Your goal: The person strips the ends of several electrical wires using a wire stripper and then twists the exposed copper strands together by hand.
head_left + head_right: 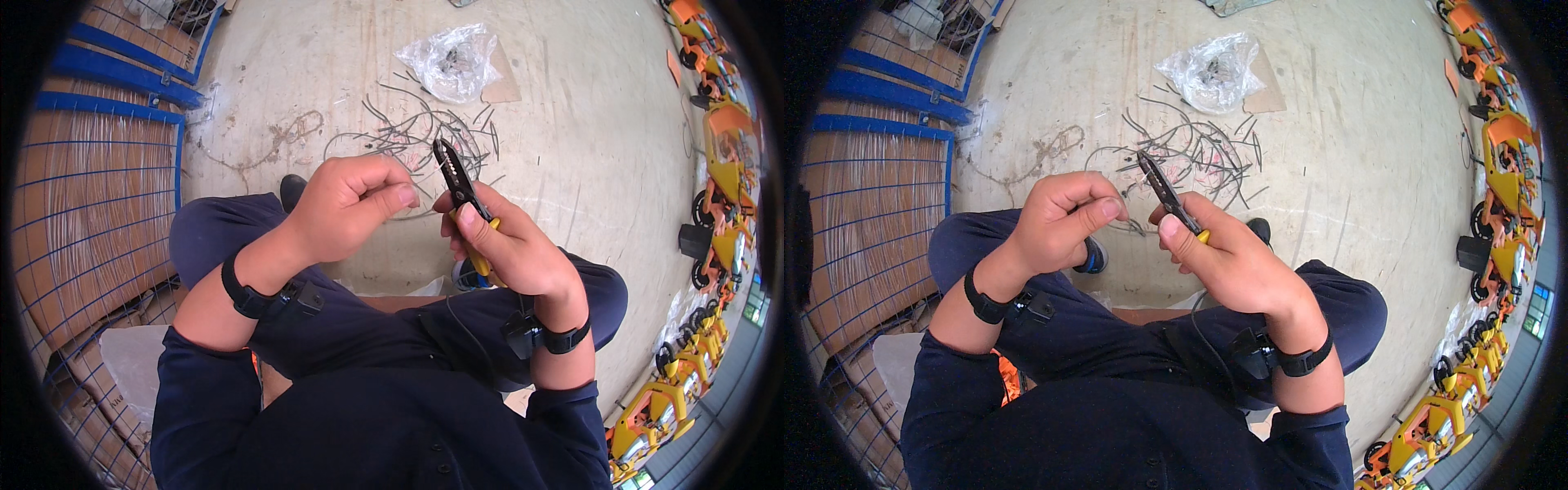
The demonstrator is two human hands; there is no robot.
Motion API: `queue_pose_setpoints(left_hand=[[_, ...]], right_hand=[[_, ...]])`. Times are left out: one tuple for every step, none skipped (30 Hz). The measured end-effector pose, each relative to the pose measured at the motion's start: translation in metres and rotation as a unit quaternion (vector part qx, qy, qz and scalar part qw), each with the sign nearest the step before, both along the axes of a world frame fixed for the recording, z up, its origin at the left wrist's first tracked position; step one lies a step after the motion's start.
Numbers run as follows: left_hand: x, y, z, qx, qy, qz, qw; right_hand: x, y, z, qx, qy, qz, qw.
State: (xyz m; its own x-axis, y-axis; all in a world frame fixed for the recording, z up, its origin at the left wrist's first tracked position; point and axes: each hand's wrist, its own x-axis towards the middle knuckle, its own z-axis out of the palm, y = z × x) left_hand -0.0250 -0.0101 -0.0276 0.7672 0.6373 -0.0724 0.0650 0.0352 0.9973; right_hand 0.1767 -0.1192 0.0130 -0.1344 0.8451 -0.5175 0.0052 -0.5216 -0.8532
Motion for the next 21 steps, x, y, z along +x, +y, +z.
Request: queue_pose_setpoints(left_hand=[[-0.0002, 0.0002, 0.0003, -0.004, -0.003, 0.001, 1.0], [0.0001, 0.0, 0.0005, -0.004, -0.002, 0.001, 1.0], [0.0008, -0.0005, -0.0001, -0.008, -0.016, 0.006, 1.0], [0.0014, -0.0008, -0.0004, -0.012, -0.029, 0.01, 0.999], [0.0014, -0.0008, -0.0003, -0.012, -0.029, 0.01, 0.999], [0.0004, -0.0003, 0.0001, -0.01, -0.021, 0.007, 1.0], [-0.0003, 0.0002, 0.0005, -0.008, -0.014, 0.004, 1.0], [-0.0007, 0.0005, 0.0009, -0.008, -0.014, 0.004, 1.0], [-0.0006, 0.0003, 0.0014, -0.004, -0.012, 0.003, 1.0], [-0.0005, 0.0, 0.0018, 0.0, -0.009, 0.002, 1.0], [-0.0006, -0.0004, 0.002, 0.0, -0.009, 0.002, 1.0], [-0.0004, -0.0008, 0.0024, -0.003, -0.011, 0.004, 1.0], [-0.0004, -0.001, 0.0025, -0.006, -0.014, 0.005, 1.0], [-0.0004, -0.0011, 0.0022, -0.006, -0.014, 0.005, 1.0], [-0.0003, -0.001, 0.0018, -0.004, -0.015, 0.005, 1.0], [-0.0003, -0.0009, 0.0016, -0.002, -0.017, 0.006, 1.0], [-0.0015, 0.0004, 0.0028, -0.002, -0.017, 0.006, 1.0], [-0.0036, 0.0024, 0.005, -0.008, 0.013, -0.014, 1.0], [-0.0048, 0.0037, 0.0062, -0.015, 0.043, -0.034, 0.998], [-0.0049, 0.0038, 0.006, -0.015, 0.043, -0.034, 0.998], [-0.0051, 0.0039, 0.0053, -0.016, 0.043, -0.034, 0.998]], right_hand=[[0.0001, 0.0001, -0.0001, -0.001, -0.001, 0.001, 1.0], [0.0001, 0.0, -0.0001, 0.0, -0.001, 0.001, 1.0], [0.0002, -0.0002, -0.0006, -0.001, 0.0, -0.001, 1.0], [0.0002, -0.0005, -0.0009, -0.001, 0.001, -0.003, 1.0], [0.0004, -0.0008, -0.001, -0.001, 0.001, -0.003, 1.0], [-0.0001, -0.0003, -0.0006, 0.0, 0.001, -0.002, 1.0], [-0.0006, 0.0002, -0.0003, 0.0, 0.0, 0.0, 1.0], [-0.001, 0.0007, -0.0001, -0.001, 0.0, 0.0, 1.0], [-0.0011, 0.0004, -0.0004, -0.001, 0.001, 0.0, 1.0], [-0.0012, 0.0002, -0.0007, -0.001, 0.002, -0.001, 1.0], [-0.0012, 0.0001, -0.0009, -0.001, 0.002, -0.001, 1.0], [-0.0012, -0.0001, -0.001, -0.001, 0.001, 0.0, 1.0], [-0.0012, -0.0003, -0.0011, 0.0, -0.001, 0.001, 1.0], [-0.0011, -0.0005, -0.001, 0.0, -0.001, 0.001, 1.0], [-0.0008, -0.0007, -0.0007, 0.001, 0.001, 0.0, 1.0], [-0.0007, -0.0008, -0.0005, 0.001, 0.002, 0.0, 1.0], [-0.0007, -0.0007, -0.0002, 0.001, 0.002, 0.0, 1.0], [-0.0007, -0.0007, 0.0, 0.0, 0.001, -0.002, 1.0], [-0.0007, -0.0007, 0.0, -0.002, -0.001, -0.004, 1.0], [-0.0005, -0.0007, 0.0, -0.002, -0.001, -0.004, 1.0], [-0.0002, -0.0007, -0.0001, -0.004, -0.004, -0.003, 1.0]])
